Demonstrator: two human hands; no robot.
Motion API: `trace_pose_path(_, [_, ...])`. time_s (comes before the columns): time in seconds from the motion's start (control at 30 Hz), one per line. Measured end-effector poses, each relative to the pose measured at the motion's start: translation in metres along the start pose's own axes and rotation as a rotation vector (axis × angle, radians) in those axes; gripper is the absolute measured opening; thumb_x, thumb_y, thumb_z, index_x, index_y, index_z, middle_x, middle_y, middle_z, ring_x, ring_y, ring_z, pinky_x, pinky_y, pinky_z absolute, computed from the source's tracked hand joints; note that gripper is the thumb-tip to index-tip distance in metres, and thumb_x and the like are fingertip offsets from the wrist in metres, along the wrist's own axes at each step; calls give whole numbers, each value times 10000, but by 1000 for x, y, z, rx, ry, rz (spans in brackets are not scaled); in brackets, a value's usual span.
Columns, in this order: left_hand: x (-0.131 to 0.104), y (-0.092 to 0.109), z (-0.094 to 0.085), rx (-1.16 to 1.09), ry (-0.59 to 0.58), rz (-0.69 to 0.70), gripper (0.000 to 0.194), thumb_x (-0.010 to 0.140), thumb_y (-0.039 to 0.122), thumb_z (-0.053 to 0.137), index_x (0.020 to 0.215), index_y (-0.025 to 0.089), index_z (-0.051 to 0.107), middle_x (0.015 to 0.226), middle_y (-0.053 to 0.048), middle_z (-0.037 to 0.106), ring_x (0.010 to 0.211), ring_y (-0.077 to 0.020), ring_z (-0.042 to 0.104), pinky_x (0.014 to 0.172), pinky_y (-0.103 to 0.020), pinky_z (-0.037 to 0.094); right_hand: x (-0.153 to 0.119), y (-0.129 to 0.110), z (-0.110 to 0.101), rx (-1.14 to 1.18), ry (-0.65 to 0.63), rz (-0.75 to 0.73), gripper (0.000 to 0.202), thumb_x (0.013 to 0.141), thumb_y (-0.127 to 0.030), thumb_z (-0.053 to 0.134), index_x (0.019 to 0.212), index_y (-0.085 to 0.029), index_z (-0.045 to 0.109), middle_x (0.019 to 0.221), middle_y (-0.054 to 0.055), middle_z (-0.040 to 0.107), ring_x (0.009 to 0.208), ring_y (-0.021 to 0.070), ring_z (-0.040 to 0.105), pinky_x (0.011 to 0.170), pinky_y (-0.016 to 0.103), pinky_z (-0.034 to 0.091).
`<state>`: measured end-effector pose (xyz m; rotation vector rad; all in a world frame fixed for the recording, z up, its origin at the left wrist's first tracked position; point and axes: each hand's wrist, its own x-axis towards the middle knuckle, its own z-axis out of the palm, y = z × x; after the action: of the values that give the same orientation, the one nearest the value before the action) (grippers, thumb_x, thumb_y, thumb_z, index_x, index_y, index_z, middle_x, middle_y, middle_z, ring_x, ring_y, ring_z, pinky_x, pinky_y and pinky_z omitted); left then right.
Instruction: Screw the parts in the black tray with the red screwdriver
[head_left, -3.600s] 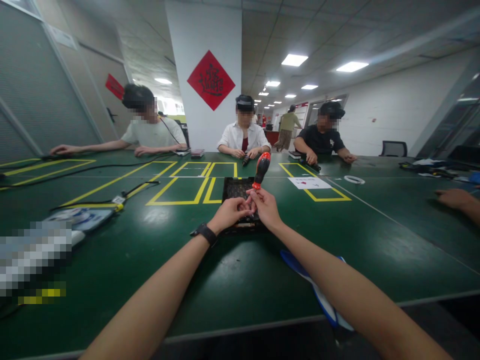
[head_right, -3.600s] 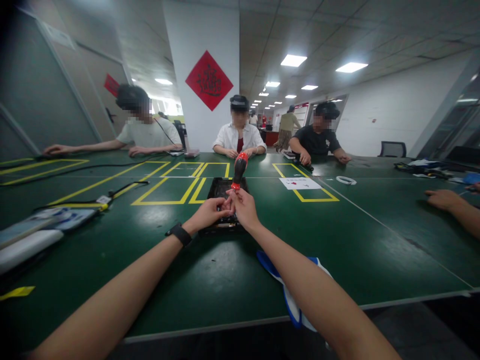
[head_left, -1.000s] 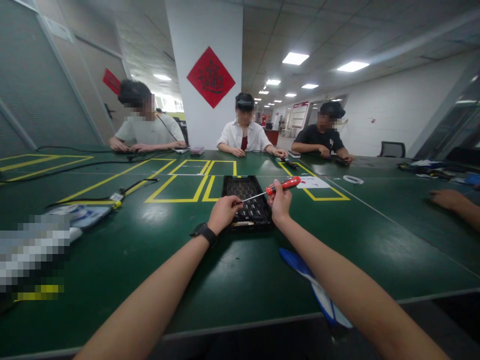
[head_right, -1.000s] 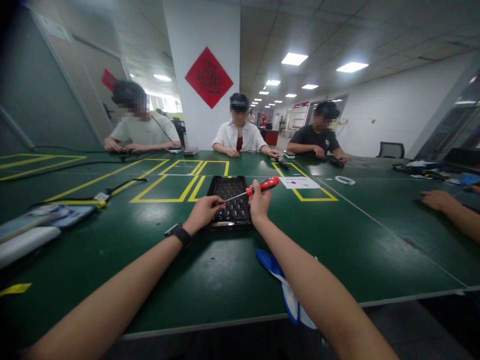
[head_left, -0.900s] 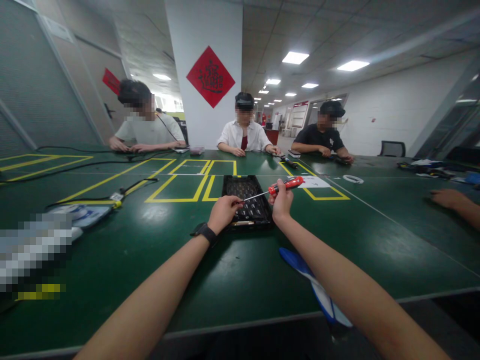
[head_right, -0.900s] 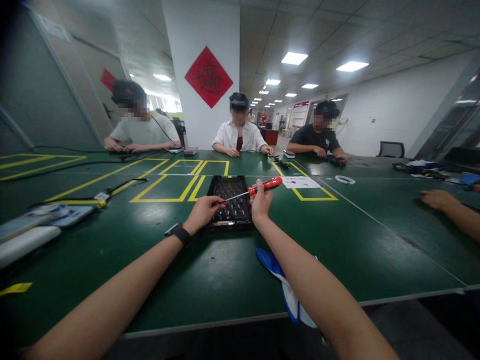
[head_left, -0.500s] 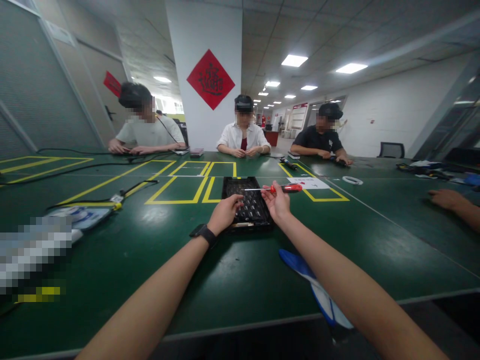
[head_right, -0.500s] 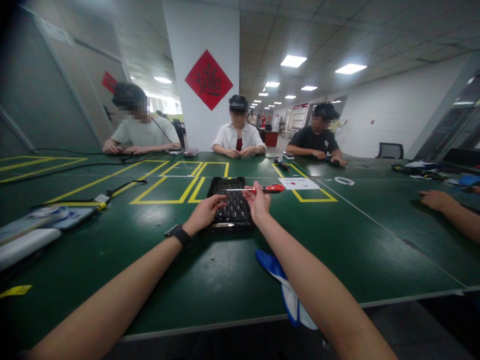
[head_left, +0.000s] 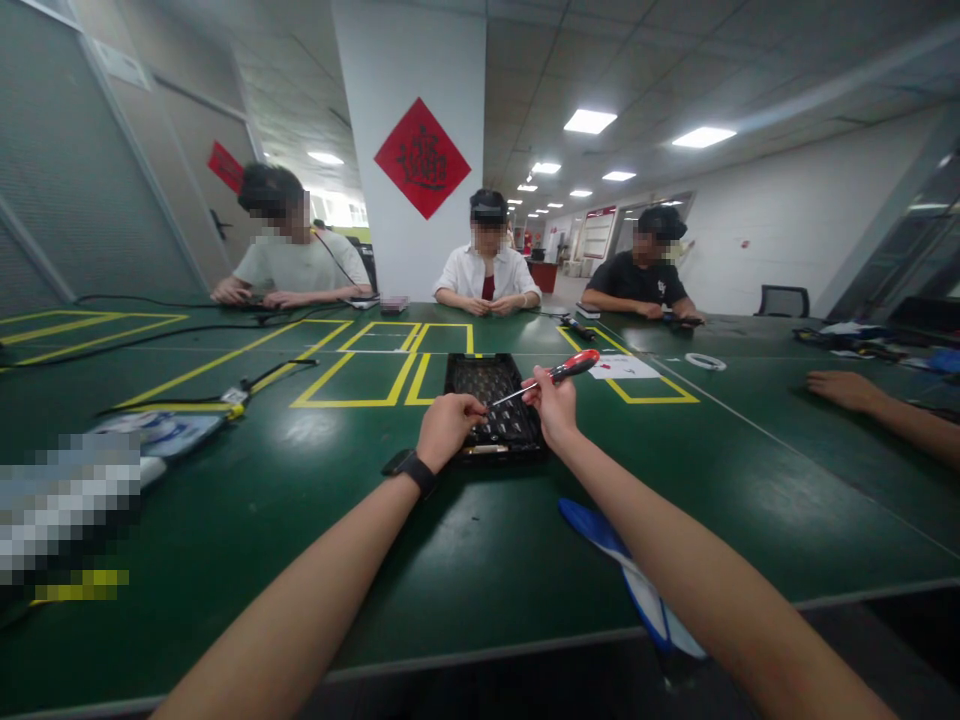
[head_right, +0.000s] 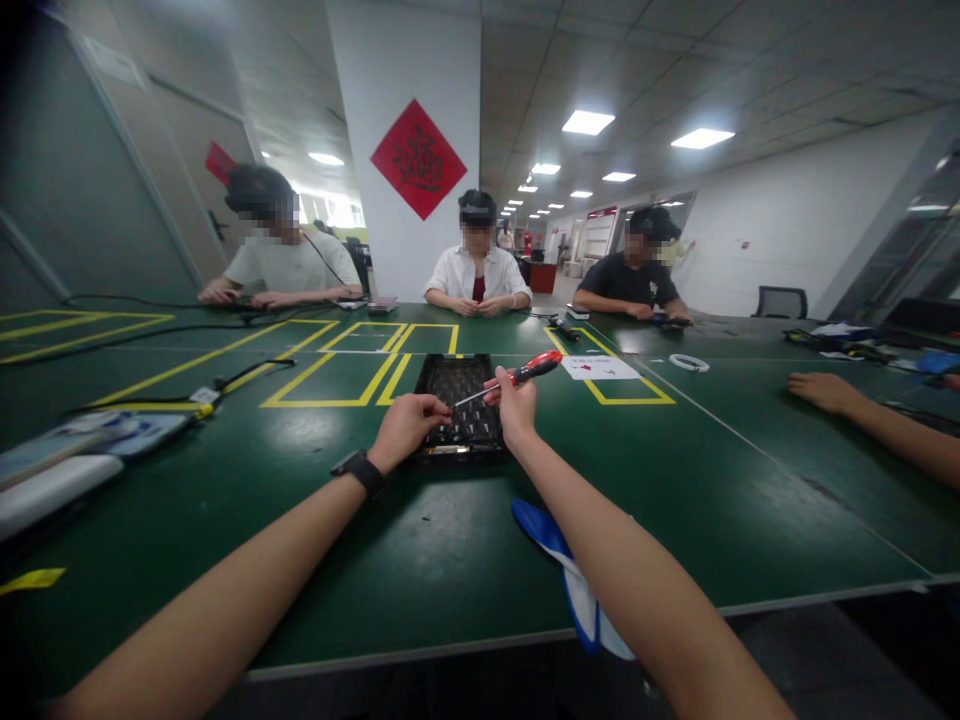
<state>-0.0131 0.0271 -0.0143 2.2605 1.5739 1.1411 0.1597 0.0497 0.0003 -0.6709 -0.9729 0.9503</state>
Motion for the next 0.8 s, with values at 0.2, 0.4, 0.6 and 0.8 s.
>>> trace_pose_path(0.2, [-2,2,-2,25,36,-15,70,670,246,645,706,201,686,695,-23,678,665,-159,589,617,-246,409,-3,0,1,-49,-60,-41,313,714,-403,597,850,-181,424,588,-33,612,411,72,529,410,170,420])
trace_pose_path(0.4, [-2,1,-1,9,44,5,80,688,228,621,716,197,689,706,-26,683,677,-160,595,617,-244,411,-3,1,1,-59,-107,-66,319,721,-402,593,873,-182,419,598,-32,611,416,77,532,410,174,420])
trace_pose_path(0.6, [-1,-1,0,-26,31,20,114,708,226,600,743,197,704,723,-32,692,704,-167,605,655,-253,424,-3,0,0,-70,-133,-83,305,738,-402,578,878,-190,410,610,-36,610,420,75,531,417,175,423])
trace_pose_path(0.8, [-2,0,-1,-20,41,5,119,708,260,606,739,196,702,713,-33,686,681,-159,594,632,-242,408,-4,-2,1,-66,-175,-103,288,756,-395,562,883,-190,403,623,-33,606,430,78,533,428,183,429])
